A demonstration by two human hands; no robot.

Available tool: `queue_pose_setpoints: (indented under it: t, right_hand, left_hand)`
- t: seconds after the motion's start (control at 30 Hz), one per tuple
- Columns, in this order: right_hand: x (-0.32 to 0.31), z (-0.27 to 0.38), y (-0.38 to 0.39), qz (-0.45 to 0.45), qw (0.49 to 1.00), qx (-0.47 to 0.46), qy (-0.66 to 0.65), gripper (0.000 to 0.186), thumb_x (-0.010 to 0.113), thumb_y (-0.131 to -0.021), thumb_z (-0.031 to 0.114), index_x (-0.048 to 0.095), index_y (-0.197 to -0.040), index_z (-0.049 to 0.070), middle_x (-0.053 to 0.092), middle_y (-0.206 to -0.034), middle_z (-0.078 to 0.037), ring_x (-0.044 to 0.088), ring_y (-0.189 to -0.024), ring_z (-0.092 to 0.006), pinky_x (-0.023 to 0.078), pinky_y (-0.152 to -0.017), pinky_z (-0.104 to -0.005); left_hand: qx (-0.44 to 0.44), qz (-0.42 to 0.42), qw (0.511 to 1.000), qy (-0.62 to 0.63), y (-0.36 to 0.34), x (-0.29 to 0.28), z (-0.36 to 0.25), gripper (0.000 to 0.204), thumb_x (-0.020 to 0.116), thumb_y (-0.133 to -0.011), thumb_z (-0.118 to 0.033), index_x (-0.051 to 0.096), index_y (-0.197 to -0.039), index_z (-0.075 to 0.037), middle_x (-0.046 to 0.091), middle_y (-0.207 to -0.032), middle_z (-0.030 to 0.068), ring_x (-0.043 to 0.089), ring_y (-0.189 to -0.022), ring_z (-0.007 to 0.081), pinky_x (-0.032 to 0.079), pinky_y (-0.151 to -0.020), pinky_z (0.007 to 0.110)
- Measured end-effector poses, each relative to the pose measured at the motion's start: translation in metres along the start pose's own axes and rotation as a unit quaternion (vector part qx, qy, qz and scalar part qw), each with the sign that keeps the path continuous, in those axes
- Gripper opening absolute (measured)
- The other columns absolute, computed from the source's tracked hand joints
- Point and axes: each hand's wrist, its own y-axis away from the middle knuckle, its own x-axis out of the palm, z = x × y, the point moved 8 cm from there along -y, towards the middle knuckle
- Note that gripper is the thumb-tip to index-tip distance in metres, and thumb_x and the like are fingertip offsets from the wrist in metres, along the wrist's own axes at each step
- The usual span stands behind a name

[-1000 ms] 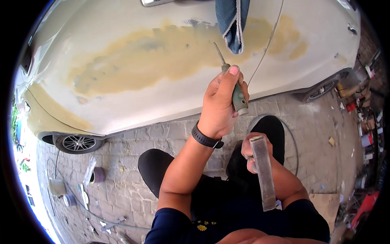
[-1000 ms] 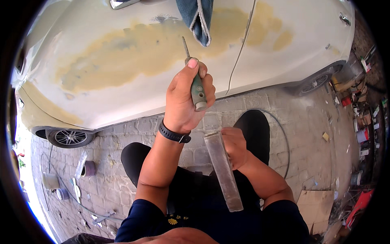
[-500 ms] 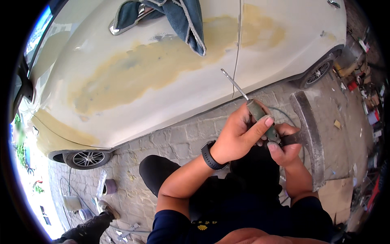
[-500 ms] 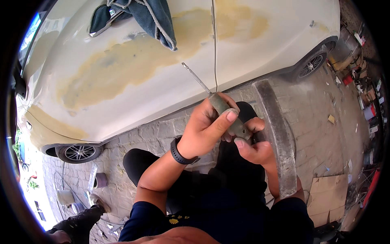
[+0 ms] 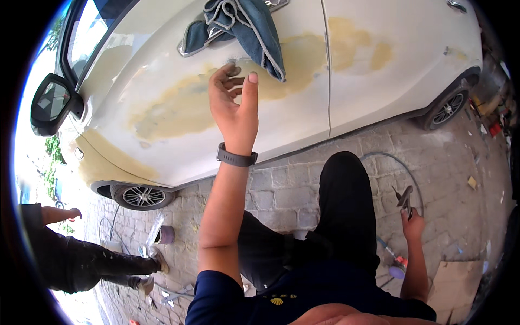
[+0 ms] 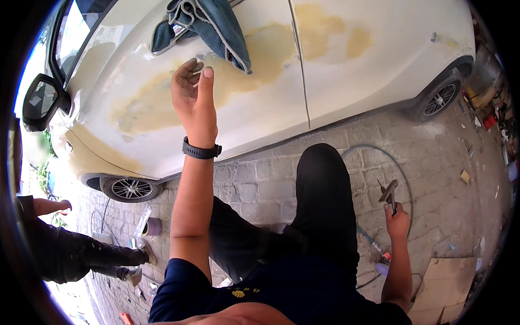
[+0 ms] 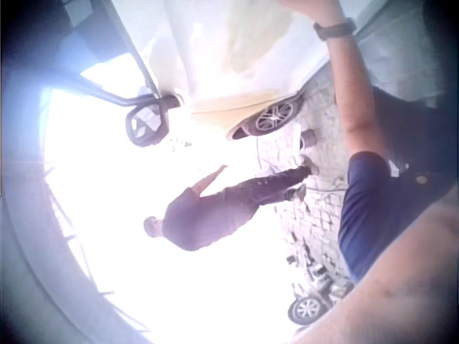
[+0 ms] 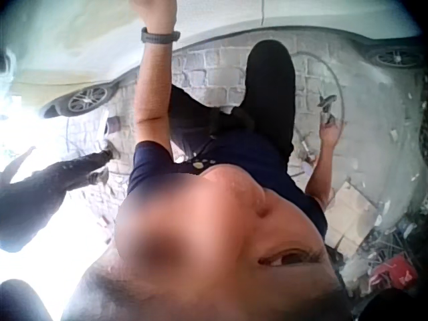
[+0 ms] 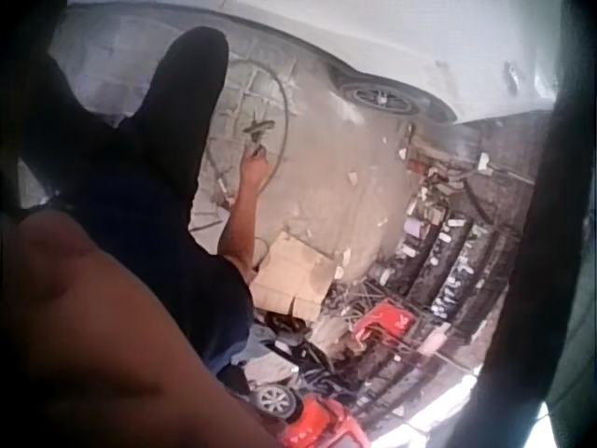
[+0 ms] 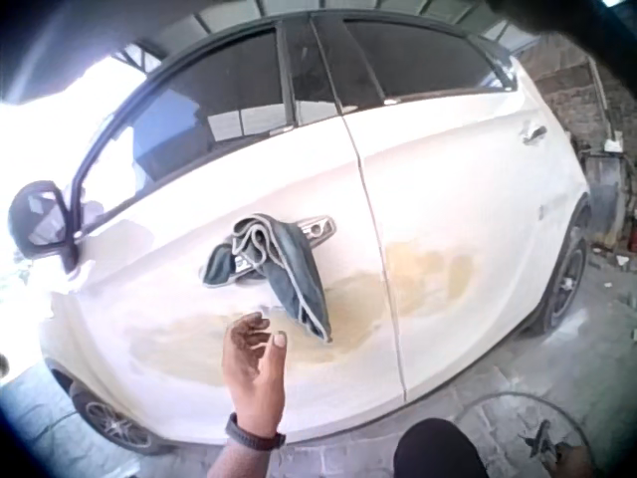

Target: The person uses a hammer and a metal bar to tap and flatten a dent on the side of a white car. They repeatedly wipe the area with a cloth to inspect the surface and remove debris. The person also uses a screwdriver to probe the panel while working on the dent.

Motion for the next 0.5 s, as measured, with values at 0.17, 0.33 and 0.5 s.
queue_pose_setpoints:
  t: [0.17,0.33,0.5]
  right_hand:
    - [0.096,-0.135,0.056,0.099,0.983,0.155,0.012,0.041,0.07,-0.091,0.039,0.07,-0.089,-0.002,0.071,-0.085,-0.027,0.07,-0.08,-0.0451,0.053,-0.074,-0.0532]
    - [0.155,-0.153,0.098,0.176,0.938,0.274,-0.119,0.038,0.069,-0.09,0.032,0.068,-0.09,-0.006,0.07,-0.086,-0.029,0.07,-0.082,-0.0461,0.053,-0.075,-0.0526]
    - [0.186,-0.177,0.092,0.132,0.966,0.214,-0.058,0.034,0.068,-0.089,0.028,0.067,-0.095,-0.005,0.07,-0.094,-0.03,0.069,-0.091,-0.0488,0.053,-0.078,-0.0555]
  left_hand:
    - [0.383,-0.045,0.834,-0.396,-0.048,0.044,-0.104,0.056,0.079,-0.091,-0.024,0.055,-0.135,0.002,0.061,-0.127,0.0148,0.061,-0.107,0.0256,0.049,-0.089,0.037]
    - [0.272,0.213,0.831,-0.436,-0.116,0.063,-0.07,0.069,0.081,-0.083,-0.018,0.055,-0.147,-0.016,0.044,-0.156,0.0194,0.044,-0.139,0.0407,0.038,-0.115,0.053]
    - [0.129,0.159,0.975,-0.086,-0.182,-0.032,-0.093,0.058,0.074,-0.092,-0.024,0.051,-0.141,-0.001,0.055,-0.137,0.0207,0.055,-0.119,0.0362,0.044,-0.101,0.045]
